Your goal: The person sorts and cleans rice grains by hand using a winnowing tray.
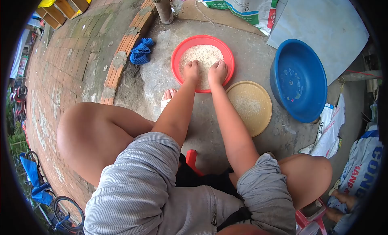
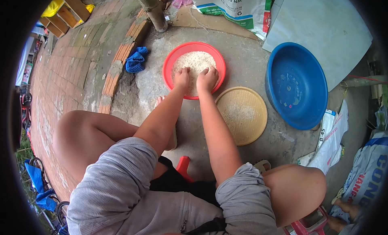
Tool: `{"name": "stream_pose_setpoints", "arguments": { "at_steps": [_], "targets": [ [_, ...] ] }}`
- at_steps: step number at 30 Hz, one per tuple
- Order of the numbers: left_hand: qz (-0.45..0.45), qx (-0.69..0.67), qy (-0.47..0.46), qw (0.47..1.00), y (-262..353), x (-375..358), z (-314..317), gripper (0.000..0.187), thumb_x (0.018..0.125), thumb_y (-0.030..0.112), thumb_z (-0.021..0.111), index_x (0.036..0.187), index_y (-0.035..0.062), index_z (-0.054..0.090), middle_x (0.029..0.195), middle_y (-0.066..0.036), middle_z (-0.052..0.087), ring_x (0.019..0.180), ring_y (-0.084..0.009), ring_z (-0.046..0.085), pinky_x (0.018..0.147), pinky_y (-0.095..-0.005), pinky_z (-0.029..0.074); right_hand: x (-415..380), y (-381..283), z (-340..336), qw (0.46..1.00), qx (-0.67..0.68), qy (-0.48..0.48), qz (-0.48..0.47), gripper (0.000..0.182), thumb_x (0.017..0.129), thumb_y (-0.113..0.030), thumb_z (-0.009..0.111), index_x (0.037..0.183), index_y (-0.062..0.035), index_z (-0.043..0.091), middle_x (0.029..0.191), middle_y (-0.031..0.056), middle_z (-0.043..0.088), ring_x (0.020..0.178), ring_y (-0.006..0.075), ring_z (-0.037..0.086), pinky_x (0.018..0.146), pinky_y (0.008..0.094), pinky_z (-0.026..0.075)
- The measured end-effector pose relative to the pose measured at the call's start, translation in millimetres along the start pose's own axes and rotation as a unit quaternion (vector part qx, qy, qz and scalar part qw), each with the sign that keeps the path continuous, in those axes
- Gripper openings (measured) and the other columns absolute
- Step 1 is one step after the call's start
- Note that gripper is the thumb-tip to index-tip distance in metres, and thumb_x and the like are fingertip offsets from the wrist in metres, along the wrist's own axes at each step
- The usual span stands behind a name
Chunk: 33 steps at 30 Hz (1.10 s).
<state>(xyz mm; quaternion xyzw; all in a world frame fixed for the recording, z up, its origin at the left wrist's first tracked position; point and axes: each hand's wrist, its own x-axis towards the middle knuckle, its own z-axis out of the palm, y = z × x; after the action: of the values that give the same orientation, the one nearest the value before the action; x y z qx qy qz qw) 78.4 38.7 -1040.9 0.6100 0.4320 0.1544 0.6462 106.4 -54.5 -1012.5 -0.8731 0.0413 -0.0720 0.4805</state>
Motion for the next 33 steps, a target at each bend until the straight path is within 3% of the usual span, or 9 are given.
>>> {"name": "stream_pose_setpoints", "arguments": {
  "at_steps": [3,6,7,9,11,15,18,20,33],
  "targets": [
    [-0.002,0.002,-0.034,0.999,-3.7,-8.1,11.2,0.034,0.093,0.027,0.044,0.102,0.0042,0.067,0.092,-0.007,0.064,0.083,-0.0142,0.055,0.078,-0.0282,0.043,4.9,13.3,8.2,0.998,0.013,0.001,0.067,0.031,0.088,-0.016,0.045,0.104,0.0078,0.057,0.108,0.0248,0.057,0.106,0.0382,0.051,0.093,0.0432,0.038],
    [-0.141,-0.127,-0.112,0.976,0.5,-15.4,19.0,0.032,0.092,0.028,0.046,0.107,0.0083,0.066,0.111,-0.01,0.059,0.097,-0.0161,0.052,0.087,-0.0308,0.041,10.7,19.4,13.9,0.989,0.074,-0.019,0.126,0.036,0.09,-0.02,0.043,0.108,0.0086,0.056,0.111,0.0253,0.057,0.109,0.0364,0.052,0.093,0.0403,0.04],
    [-0.142,-0.128,-0.11,0.975,4.0,-19.8,19.8,0.032,0.092,0.028,0.046,0.107,0.0083,0.066,0.111,-0.01,0.059,0.097,-0.0161,0.052,0.087,-0.0308,0.041,12.5,21.5,14.7,0.981,0.106,-0.039,0.16,0.039,0.091,-0.023,0.043,0.11,0.0086,0.056,0.114,0.0251,0.057,0.111,0.0347,0.052,0.094,0.0388,0.04],
    [-0.169,-0.164,-0.103,0.966,12.3,-25.7,21.5,0.03,0.09,0.027,0.05,0.11,0.0083,0.064,0.084,-0.007,0.059,0.076,-0.0135,0.053,0.07,-0.0324,0.044,13.8,19.9,13.3,0.959,0.19,-0.063,0.198,0.039,0.092,-0.024,0.042,0.112,0.0068,0.056,0.117,0.022,0.056,0.112,0.0309,0.051,0.094,0.0369,0.039],
    [-0.194,-0.194,-0.079,0.958,21.5,-29.4,24.1,0.033,0.089,0.027,0.052,0.113,0.0057,0.06,0.092,-0.01,0.06,0.084,-0.0163,0.055,0.076,-0.034,0.045,13.3,13.2,8.3,0.889,0.354,-0.105,0.27,0.04,0.095,-0.027,0.041,0.117,0.0033,0.055,0.122,0.0158,0.055,0.114,0.0233,0.05,0.096,0.0331,0.038],
    [-0.204,-0.36,-0.078,0.907,-3.9,-16.3,28.1,0.043,0.087,0.029,0.056,0.118,-0.0011,0.052,0.108,-0.016,0.061,0.099,-0.0249,0.058,0.088,-0.0385,0.045,5.0,11.9,11.9,0.856,0.409,-0.148,0.279,0.04,0.096,-0.028,0.041,0.118,0.0013,0.055,0.123,0.013,0.054,0.113,0.0215,0.049,0.097,0.0331,0.037],
    [-0.202,-0.424,-0.1,0.877,-1.9,-20.2,26.9,0.041,0.087,0.028,0.056,0.116,-0.0017,0.052,0.107,-0.015,0.061,0.094,-0.0259,0.06,0.085,-0.0401,0.047,-1.3,1.3,7.8,0.864,0.393,-0.11,0.297,0.042,0.096,-0.03,0.04,0.117,0.003,0.056,0.118,0.0122,0.058,0.109,0.0201,0.053,0.095,0.0317,0.04],
    [-0.2,-0.431,-0.103,0.874,5.7,-22.9,26.9,0.041,0.088,0.028,0.056,0.116,-0.0016,0.052,0.107,-0.015,0.061,0.093,-0.0264,0.061,0.084,-0.0406,0.048,-1.6,-0.7,5.3,0.818,0.472,-0.109,0.31,0.042,0.096,-0.031,0.041,0.117,0.002,0.056,0.117,0.012,0.058,0.108,0.019,0.054,0.094,0.0316,0.041],
    [-0.154,-0.434,-0.114,0.88,51.2,-58.7,39.1,0.035,0.09,0.027,0.055,0.113,-0.0002,0.055,0.106,-0.013,0.061,0.093,-0.0238,0.061,0.085,-0.0377,0.049,1.4,-30.3,-37.7,0.815,0.513,-0.061,0.264,0.042,0.095,-0.036,0.045,0.111,0.0014,0.057,0.109,0.0113,0.06,0.094,0.0179,0.06,0.084,0.03,0.047]
  ]
}}
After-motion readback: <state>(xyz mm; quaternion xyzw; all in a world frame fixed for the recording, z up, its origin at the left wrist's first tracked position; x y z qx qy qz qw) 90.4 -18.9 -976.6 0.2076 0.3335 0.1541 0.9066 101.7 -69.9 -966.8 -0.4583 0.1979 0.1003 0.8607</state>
